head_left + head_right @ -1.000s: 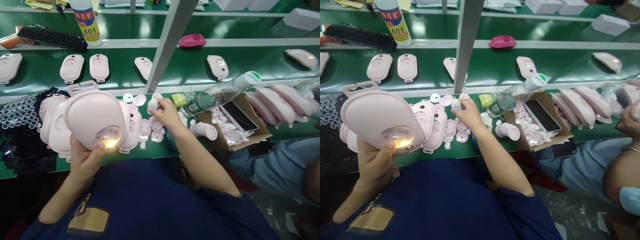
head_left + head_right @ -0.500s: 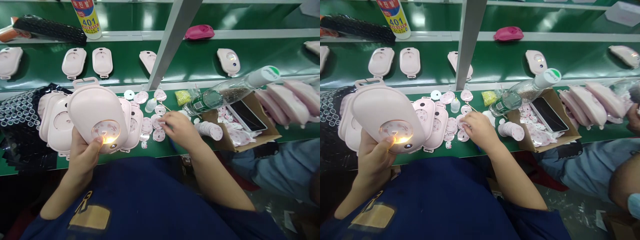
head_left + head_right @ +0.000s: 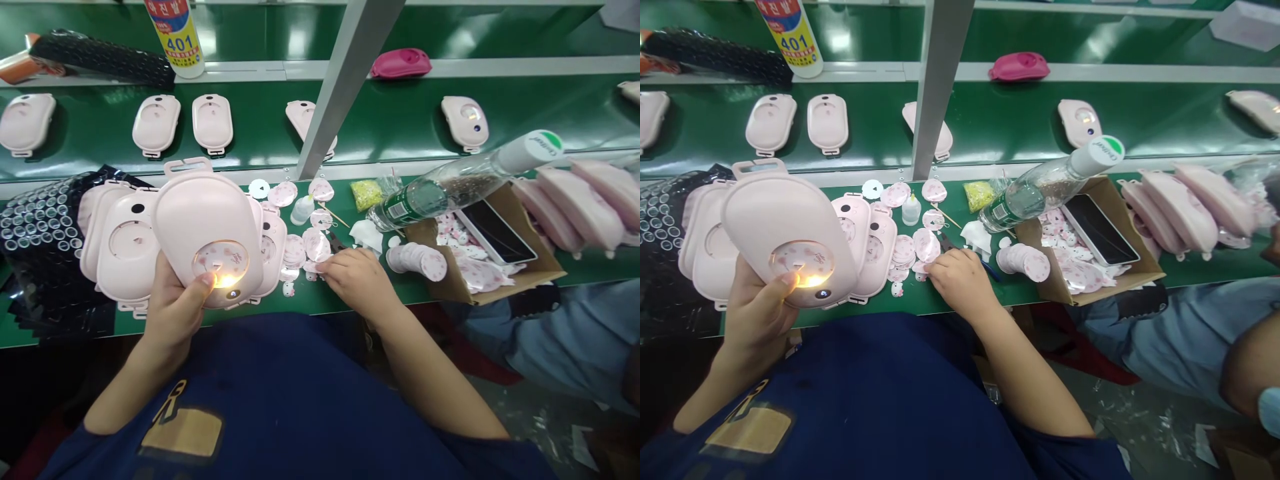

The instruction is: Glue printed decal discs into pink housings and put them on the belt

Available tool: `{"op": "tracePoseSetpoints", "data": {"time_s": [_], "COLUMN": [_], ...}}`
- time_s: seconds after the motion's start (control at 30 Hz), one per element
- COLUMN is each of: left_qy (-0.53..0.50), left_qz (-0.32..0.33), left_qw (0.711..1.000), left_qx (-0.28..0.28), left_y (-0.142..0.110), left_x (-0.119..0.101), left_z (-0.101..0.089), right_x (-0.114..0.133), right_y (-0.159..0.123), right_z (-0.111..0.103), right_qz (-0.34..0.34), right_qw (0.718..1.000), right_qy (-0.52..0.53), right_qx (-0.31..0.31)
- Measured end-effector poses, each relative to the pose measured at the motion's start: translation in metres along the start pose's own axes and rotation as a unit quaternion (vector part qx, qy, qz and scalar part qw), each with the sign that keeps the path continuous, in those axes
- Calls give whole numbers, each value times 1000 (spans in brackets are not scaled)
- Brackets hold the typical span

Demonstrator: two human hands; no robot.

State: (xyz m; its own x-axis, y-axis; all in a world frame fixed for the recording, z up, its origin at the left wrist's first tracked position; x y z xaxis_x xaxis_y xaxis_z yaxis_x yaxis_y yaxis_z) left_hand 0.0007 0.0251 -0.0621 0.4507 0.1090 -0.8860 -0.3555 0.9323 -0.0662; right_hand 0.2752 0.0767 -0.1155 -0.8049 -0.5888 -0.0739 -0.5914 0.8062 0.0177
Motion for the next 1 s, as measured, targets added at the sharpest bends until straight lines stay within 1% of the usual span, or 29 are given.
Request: {"op": "tracePoseSetpoints", "data": {"time_s": [0.13, 0.2, 0.3, 0.4, 0.47, 0.57, 0.67, 0.77, 0.83, 0.9, 1.0], "left_qy": [-8, -14, -18, -27, -31, -34, -38, -18, 1, 12, 20], "left_qz": [-17, -29, -52, -68, -76, -77, -68, -50, -38, -24, 0], "left_qw": [1000, 999, 998, 997, 996, 996, 995, 996, 997, 998, 1000], "left_qx": [-4, 6, 28, 34, 19, -24, -55, -68, -69, -58, -20], "left_y": [1, 2, 4, 3, 2, 0, 2, 7, 10, 12, 15], "left_x": [7, 12, 17, 18, 15, 10, 6, 2, 0, -3, -4], "left_z": [-2, -1, 3, 8, 8, 2, -6, -13, -16, -15, -9], "right_x": [9, 9, 3, -2, 0, 9, 14, 6, 2, 6, 31], "right_y": [-2, -4, -3, 2, 4, 2, -2, -10, -16, -19, -16], "right_z": [-5, -5, -3, -2, -3, -6, -12, -18, -22, -22, -20], "right_qz": [-24, -27, -14, 8, 20, 22, 39, 80, 94, 75, -20], "right_qw": [1000, 999, 997, 995, 995, 995, 995, 993, 991, 990, 989], "right_qy": [4, 15, 47, 76, 79, 74, 77, 83, 93, 114, 133], "right_qx": [7, 25, 55, 60, 59, 58, 42, 3, -24, -44, -57]}}
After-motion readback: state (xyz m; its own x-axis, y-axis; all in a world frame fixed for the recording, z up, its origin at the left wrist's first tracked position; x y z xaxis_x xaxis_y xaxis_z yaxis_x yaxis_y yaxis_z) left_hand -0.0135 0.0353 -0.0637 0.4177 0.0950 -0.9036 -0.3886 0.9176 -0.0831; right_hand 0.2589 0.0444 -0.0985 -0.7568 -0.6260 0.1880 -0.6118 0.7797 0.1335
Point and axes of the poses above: each hand's wrist, its own y-axis towards the middle knuckle, its own z-axis out of the palm, x = y × z, the point moved 6 cm from there along y, towards the middle knuckle, and after that the axes turned 14 degrees about -y, right-handed, at the moved point
